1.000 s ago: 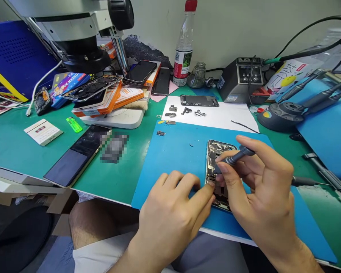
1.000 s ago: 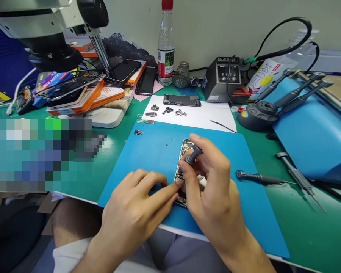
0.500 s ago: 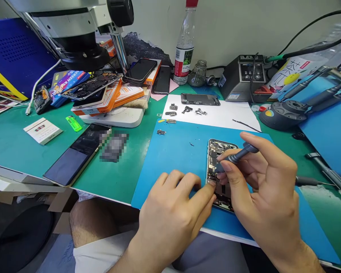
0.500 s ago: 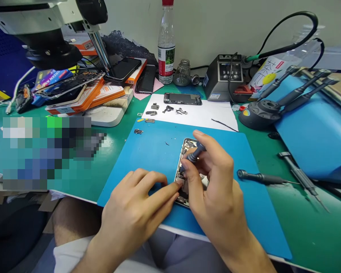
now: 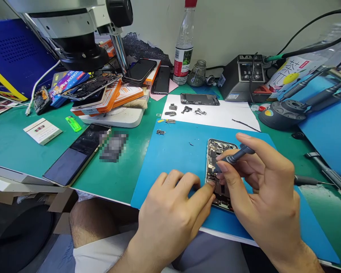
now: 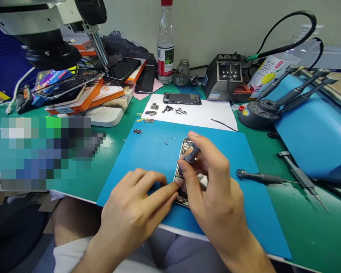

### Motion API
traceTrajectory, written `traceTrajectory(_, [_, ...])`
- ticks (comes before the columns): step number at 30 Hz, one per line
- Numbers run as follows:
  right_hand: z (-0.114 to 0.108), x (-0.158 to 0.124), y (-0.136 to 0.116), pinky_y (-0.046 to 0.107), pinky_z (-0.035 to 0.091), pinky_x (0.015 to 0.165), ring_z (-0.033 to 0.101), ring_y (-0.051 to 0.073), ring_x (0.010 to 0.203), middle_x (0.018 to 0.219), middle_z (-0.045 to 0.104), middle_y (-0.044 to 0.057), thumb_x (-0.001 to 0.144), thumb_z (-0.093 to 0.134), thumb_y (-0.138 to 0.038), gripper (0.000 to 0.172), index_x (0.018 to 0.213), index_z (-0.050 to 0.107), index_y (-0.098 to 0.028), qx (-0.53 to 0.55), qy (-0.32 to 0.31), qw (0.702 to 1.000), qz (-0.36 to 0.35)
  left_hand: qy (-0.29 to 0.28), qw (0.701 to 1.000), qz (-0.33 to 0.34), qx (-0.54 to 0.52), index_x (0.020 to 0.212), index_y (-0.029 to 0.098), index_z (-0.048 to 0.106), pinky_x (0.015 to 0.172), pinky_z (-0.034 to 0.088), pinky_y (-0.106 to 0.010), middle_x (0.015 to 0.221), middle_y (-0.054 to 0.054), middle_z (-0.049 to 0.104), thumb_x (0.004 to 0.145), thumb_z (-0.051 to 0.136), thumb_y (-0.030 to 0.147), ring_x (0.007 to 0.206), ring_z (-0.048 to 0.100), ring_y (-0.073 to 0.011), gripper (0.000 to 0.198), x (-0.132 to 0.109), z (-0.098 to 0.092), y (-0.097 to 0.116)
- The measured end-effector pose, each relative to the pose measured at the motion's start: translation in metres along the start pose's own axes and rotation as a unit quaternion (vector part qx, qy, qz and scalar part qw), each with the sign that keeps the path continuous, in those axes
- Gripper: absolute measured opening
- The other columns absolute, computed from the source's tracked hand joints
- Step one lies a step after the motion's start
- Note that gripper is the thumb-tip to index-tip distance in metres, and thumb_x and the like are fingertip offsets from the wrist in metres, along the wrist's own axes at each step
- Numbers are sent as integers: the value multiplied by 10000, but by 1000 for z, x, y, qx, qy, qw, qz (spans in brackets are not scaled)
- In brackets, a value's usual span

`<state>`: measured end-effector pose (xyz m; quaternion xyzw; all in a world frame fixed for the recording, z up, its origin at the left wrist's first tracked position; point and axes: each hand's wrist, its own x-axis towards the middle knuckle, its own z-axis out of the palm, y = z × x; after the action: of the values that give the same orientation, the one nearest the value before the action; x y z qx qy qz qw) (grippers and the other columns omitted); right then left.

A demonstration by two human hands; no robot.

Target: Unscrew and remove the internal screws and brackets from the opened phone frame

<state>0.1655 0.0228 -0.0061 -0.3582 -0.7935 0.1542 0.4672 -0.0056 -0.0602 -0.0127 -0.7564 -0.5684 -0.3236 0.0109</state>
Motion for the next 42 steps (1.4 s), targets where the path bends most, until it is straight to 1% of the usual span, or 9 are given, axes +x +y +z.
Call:
traceTrajectory(6, [-3, 2, -4, 362, 683, 832, 796, 197, 962, 1353, 771, 17, 952, 792, -85, 842, 1661, 489, -422, -23, 3, 999, -32, -5, 1000, -1, 2, 1285, 256, 776, 756, 469, -397, 1052, -5, 765, 1140, 605, 303, 875, 609, -215, 228, -1, 1, -1])
traceTrajectory(12, [-6, 8, -4, 409, 682, 863, 793, 223, 956, 1312, 820, 8, 907, 771, 19, 811, 1599, 602, -370, -68, 52, 988, -126, -2, 1000, -1, 2, 1307, 265, 770, 754, 468, -388, 1041, -3, 765, 1140, 608, 299, 869, 618, -212, 236, 0, 0, 0])
traceTrajectory(16, [-6, 9, -5, 476, 675, 896, 784, 246, 1035, 1373, 794, -15, 943, 731, 9, 778, 1575, 613, -428, -58, 44, 994, -83, -2, 1000, -1, 3, 1294, 264, 776, 755, 474, -393, 1039, -4, 765, 1139, 608, 301, 871, 614, -212, 232, 0, -1, 1])
traceTrajectory(19, [-7, 9, -6, 502, 661, 897, 777, 260, 1048, 1331, 805, -25, 945, 728, 13, 779, 1557, 623, -458, -43, 54, 995, -77, -2, 1000, 0, 3, 1301, 261, 774, 753, 479, -395, 1041, -2, 764, 1138, 609, 295, 872, 611, -211, 235, -1, 0, 1])
traceTrajectory(22, [-8, 10, -8, 494, 651, 914, 772, 270, 1094, 1335, 800, -22, 958, 722, -4, 746, 1544, 637, -459, -36, 40, 996, -65, -2, 1000, -1, 4, 1306, 264, 774, 762, 485, -396, 1043, -2, 764, 1138, 611, 301, 881, 614, -212, 237, -1, 0, 0])
traceTrajectory(28, [-10, 15, -6, 458, 649, 891, 766, 255, 1038, 1266, 810, 2, 969, 767, -99, 638, 1512, 677, -421, -48, 33, 995, -78, -2, 1000, -1, 4, 1309, 264, 776, 771, 483, -390, 1061, -7, 769, 1139, 609, 303, 887, 615, -214, 241, -1, 1, 0])
traceTrajectory(32, [-12, 14, -6, 459, 647, 889, 764, 253, 1040, 1253, 808, 7, 967, 762, -78, 605, 1471, 708, -409, -33, 39, 997, -63, -4, 1000, 2, 3, 1300, 265, 780, 770, 488, -392, 1062, -6, 771, 1132, 622, 297, 884, 618, -212, 233, -1, 1, 0])
traceTrajectory(38, [-10, 12, -7, 507, 637, 951, 771, 268, 1074, 1276, 801, -16, 930, 787, -30, 698, 1497, 673, -421, 25, 38, 998, -50, 3, 1000, 1, 3, 1286, 261, 791, 753, 492, -391, 1049, -6, 777, 1128, 628, 286, 865, 616, -206, 228, -1, 1, 0])
traceTrajectory(42, [-10, 14, -7, 526, 623, 982, 761, 279, 1117, 1316, 790, -11, 976, 736, -55, 631, 1486, 678, -422, 15, 25, 999, -38, 4, 1000, 0, -2, 1279, 256, 799, 760, 490, -388, 1046, -8, 778, 1126, 630, 275, 862, 611, -206, 229, -1, 1, 0])
